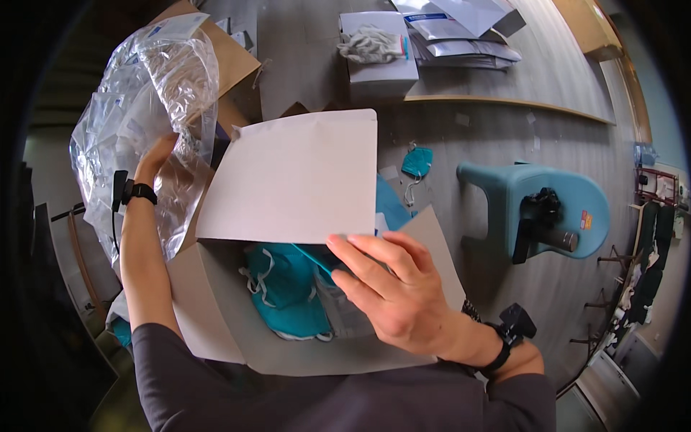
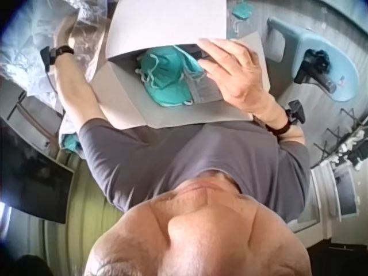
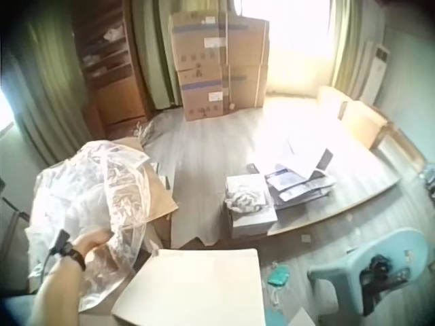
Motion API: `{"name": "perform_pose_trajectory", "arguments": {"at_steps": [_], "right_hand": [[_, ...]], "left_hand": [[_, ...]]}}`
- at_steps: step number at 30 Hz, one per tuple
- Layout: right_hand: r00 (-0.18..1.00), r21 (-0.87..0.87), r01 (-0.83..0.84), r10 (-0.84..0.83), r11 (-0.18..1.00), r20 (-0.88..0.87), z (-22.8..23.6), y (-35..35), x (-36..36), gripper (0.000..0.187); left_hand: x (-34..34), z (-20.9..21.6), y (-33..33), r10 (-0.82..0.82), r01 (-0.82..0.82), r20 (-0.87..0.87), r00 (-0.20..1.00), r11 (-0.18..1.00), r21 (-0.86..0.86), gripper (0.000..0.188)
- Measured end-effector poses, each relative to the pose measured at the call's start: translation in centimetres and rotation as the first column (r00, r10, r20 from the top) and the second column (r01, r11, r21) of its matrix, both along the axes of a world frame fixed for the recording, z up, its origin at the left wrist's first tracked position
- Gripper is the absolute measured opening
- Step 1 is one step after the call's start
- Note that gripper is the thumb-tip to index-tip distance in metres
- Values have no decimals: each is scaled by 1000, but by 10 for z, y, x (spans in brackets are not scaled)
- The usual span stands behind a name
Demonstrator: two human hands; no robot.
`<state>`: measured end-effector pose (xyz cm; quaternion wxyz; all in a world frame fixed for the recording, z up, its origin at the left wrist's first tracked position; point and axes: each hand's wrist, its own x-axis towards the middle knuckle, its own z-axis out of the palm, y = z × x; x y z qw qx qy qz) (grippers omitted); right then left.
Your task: Sort face masks and medical hygiene products from boxes into a central container.
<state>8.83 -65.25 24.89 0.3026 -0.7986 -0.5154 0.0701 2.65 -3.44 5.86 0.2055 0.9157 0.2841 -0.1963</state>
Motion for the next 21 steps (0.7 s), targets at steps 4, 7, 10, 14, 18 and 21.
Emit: {"name": "perform_pose_trajectory", "arguments": {"at_steps": [4,7,10,14,18,21], "right_hand": [[993,17,-65,63,998,98,-2,-14,1,22],[986,55,-113,105,992,126,-5,-21,-5,23],[981,74,-143,131,987,141,-5,-31,-4,20],[971,151,-240,237,959,34,-8,-44,-4,26],[877,329,-286,384,900,-288,-11,-49,-3,33],[637,580,99,396,809,-661,-23,-50,33,28]], "left_hand": [[5,47,-59,230,-265,197,953,949,173,37],[-28,98,-108,7,-182,456,890,922,341,34],[-26,165,-216,36,-112,683,730,991,67,23],[-53,239,-365,-51,114,623,781,992,-62,26],[-82,227,-451,-501,564,495,710,825,26,75],[-120,189,-478,-366,312,506,781,931,191,86]]}}
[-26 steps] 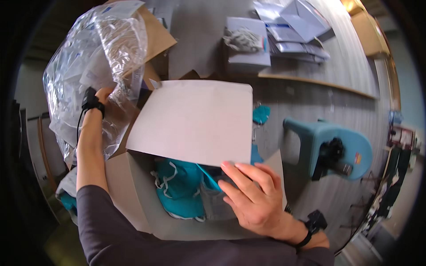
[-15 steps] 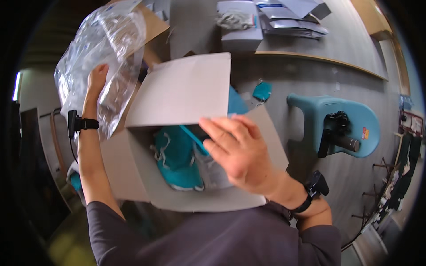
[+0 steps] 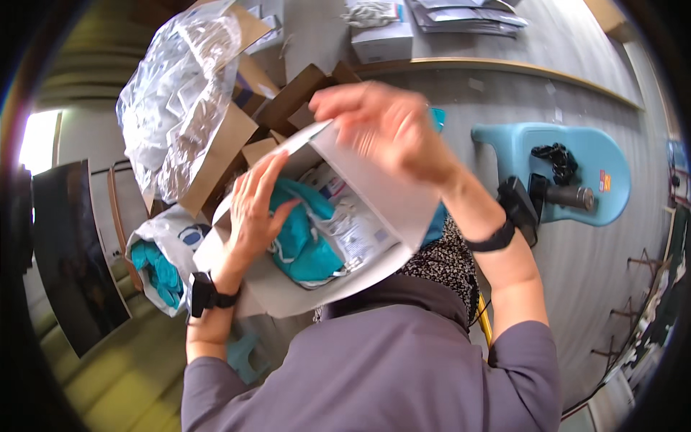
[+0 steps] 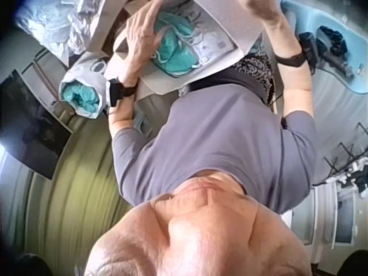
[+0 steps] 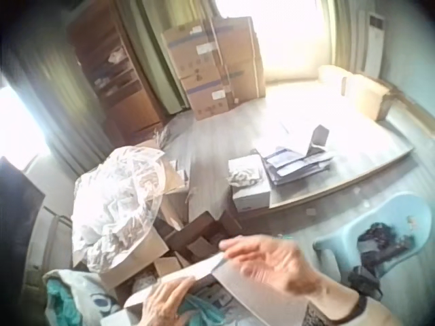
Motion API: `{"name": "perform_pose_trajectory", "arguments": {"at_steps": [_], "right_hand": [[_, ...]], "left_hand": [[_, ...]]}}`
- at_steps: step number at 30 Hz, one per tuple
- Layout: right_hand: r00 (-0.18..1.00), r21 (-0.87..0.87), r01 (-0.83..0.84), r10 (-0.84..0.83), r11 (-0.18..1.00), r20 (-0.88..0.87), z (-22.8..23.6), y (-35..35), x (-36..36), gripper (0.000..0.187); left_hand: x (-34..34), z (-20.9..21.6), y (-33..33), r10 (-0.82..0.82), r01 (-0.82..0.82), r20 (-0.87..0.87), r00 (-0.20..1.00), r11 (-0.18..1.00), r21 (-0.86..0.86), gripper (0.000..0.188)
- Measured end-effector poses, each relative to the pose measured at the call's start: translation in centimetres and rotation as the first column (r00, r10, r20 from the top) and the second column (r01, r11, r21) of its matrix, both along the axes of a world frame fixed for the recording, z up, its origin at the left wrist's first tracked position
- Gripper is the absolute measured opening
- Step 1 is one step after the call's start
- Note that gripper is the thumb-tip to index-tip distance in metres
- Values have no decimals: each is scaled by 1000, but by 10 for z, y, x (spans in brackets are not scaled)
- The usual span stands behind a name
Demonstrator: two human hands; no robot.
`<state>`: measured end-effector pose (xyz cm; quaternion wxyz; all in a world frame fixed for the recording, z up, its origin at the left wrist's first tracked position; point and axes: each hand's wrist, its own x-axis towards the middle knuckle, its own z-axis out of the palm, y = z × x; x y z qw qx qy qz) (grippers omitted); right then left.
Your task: Sort face masks and medical hygiene products from boxes into a central container.
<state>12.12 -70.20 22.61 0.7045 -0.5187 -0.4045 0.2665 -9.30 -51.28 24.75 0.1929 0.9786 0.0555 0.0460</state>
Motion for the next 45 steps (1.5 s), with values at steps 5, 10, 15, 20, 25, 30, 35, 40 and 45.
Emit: {"name": "perform_pose_trajectory", "arguments": {"at_steps": [5,10,15,20,25,30,35,40,45], "right_hand": [[723,-352,545,-640,761,-261,-148,-40,138,14],[686,-869,341,-727,358,-30,-401,-89,148,18],[338,-967,18,-912,254,-233,-496,-82,99,38],[56,-971,103,-976,215,-210,-562,-68,100,76],[-110,-968,206,-979,145,-170,-605,-41,137,50],[57,-979,200,-998,41,-30,-646,-82,146,17],[190,-909,225,-931,351,-312,-562,-70,147,19],[237,-667,272,-720,694,-652,-438,-92,154,15],[295,-453,505,-640,735,-710,-336,-91,138,10]], "left_hand": [[0,-14,-4,77,-82,35,996,983,163,84],[14,-21,15,96,-80,-54,994,968,238,63],[25,-13,24,176,-133,-191,966,966,221,37],[44,-23,42,333,-287,-260,906,937,199,23],[44,-32,49,398,-322,-278,875,904,282,22],[54,-34,60,423,-357,-298,856,900,251,31],[54,-26,45,455,-397,-265,850,885,243,24],[59,-19,28,338,-307,-211,917,937,168,19],[65,-6,0,197,-181,-168,966,978,104,25]]}}
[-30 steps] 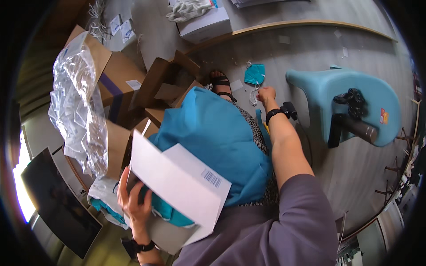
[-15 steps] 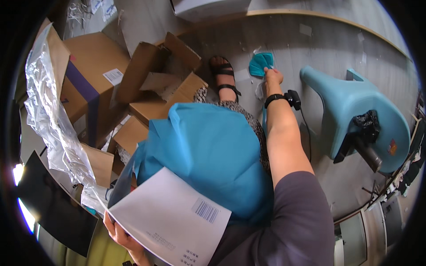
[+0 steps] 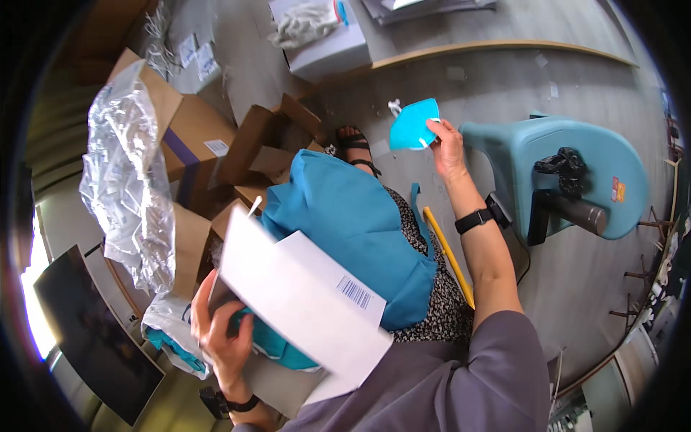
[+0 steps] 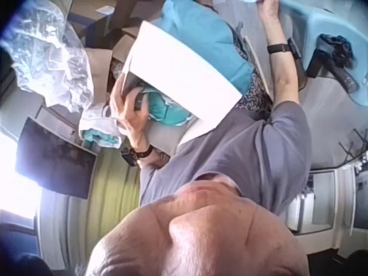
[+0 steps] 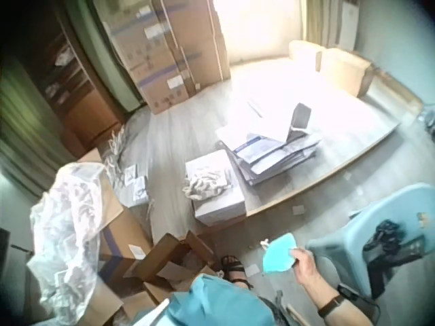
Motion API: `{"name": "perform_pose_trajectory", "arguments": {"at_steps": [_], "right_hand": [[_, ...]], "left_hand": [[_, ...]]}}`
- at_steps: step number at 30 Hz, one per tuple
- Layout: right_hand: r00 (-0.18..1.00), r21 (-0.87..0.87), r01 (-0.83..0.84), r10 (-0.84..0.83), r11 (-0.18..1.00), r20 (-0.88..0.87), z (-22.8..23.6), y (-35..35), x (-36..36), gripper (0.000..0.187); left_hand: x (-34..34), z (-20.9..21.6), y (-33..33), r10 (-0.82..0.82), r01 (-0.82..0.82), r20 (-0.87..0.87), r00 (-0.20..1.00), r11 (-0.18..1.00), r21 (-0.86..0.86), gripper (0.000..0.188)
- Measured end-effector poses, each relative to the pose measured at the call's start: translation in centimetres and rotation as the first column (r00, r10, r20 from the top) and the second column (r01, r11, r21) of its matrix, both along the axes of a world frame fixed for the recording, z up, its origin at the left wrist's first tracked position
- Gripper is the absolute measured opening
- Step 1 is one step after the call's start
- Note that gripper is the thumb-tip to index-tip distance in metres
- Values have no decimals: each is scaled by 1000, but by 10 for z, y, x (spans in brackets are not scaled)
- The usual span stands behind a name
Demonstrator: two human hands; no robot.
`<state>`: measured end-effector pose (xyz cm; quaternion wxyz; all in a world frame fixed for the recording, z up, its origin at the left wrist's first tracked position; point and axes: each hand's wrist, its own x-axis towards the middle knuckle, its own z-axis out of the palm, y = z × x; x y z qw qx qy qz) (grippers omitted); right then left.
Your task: Sort face masks and medical hygiene products from boxes into a central container.
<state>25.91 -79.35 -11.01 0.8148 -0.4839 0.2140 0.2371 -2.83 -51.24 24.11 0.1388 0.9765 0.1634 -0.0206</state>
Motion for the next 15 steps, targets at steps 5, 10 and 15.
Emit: {"name": "perform_pose_trajectory", "arguments": {"at_steps": [5,10,15], "right_hand": [[988,429,-22,-47,903,149,95,-3,-4,16],[897,413,-123,-76,903,435,260,16,-14,36],[736,402,-428,53,810,675,373,7,-55,32]], "left_hand": [[-3,5,-22,-134,137,123,983,991,-11,27],[-18,8,-29,-225,245,207,952,967,-76,27],[-28,5,-45,-298,326,243,923,942,-83,28]]}}
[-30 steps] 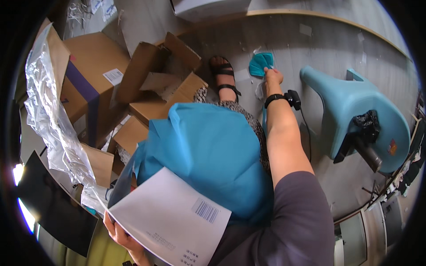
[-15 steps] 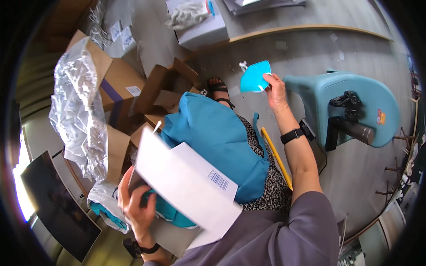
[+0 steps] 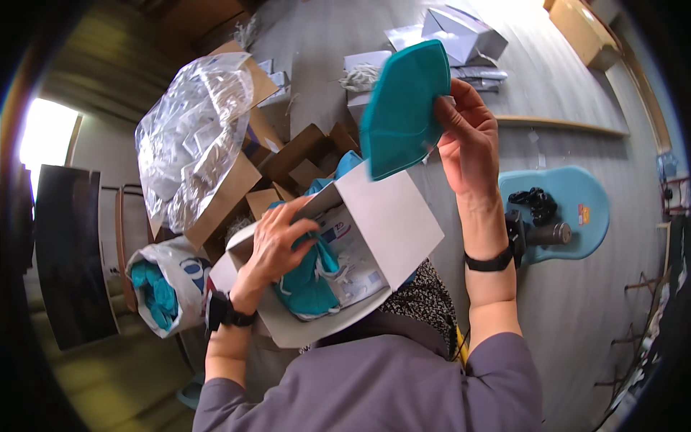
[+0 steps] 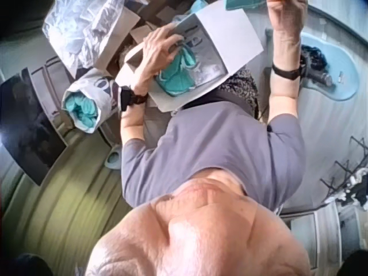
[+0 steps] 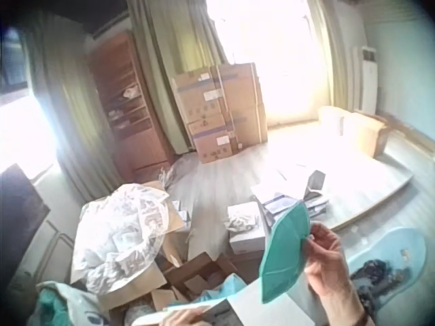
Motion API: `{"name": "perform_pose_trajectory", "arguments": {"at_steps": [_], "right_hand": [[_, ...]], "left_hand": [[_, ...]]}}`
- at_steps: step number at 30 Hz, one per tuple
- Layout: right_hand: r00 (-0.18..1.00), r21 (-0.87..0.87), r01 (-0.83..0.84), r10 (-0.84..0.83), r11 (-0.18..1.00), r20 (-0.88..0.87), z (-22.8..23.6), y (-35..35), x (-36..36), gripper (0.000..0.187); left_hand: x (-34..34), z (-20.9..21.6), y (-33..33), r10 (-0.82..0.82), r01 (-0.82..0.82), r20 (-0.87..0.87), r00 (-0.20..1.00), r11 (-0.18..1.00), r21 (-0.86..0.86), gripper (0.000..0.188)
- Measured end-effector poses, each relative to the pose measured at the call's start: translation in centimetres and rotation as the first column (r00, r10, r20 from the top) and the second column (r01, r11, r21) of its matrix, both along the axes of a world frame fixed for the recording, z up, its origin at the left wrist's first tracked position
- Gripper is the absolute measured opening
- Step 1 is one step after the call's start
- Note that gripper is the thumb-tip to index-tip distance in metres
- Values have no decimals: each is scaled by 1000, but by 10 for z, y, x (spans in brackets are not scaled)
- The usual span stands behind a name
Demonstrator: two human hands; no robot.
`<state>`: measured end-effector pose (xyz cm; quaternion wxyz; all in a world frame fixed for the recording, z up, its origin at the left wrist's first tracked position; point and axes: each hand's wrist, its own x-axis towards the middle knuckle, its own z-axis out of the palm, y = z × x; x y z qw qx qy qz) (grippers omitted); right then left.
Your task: Sort face masks and medical hygiene products from boxes into a central container.
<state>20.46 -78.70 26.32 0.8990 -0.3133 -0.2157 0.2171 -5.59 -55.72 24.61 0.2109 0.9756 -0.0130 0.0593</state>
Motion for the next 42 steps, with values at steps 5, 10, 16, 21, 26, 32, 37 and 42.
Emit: {"name": "perform_pose_trajectory", "arguments": {"at_steps": [5,10,16,21,26,32,37,42], "right_hand": [[981,-184,-16,51,983,186,71,31,-77,18],[985,-108,-172,172,979,-6,62,66,-116,15],[923,-454,-99,253,886,292,45,81,-166,12],[835,-556,133,209,820,509,36,81,-161,10],[916,-506,26,182,862,358,42,82,-166,13],[924,-458,55,129,887,361,53,81,-168,15],[903,-436,101,102,894,418,50,88,-168,14],[928,-445,62,112,893,354,54,93,-176,10]], "left_hand": [[-3,1,10,45,-43,115,992,999,-14,37],[-30,40,-34,229,-131,278,933,936,-328,68],[-35,44,-50,659,-162,197,726,443,-882,29],[-42,39,-46,706,-218,244,665,496,-840,32],[-37,24,-49,745,-237,116,657,350,-906,43],[-33,43,-49,642,-38,15,767,68,-997,49],[-34,38,-41,582,48,-70,810,-185,-982,47],[-35,39,-45,431,-124,27,902,319,-940,31]]}}
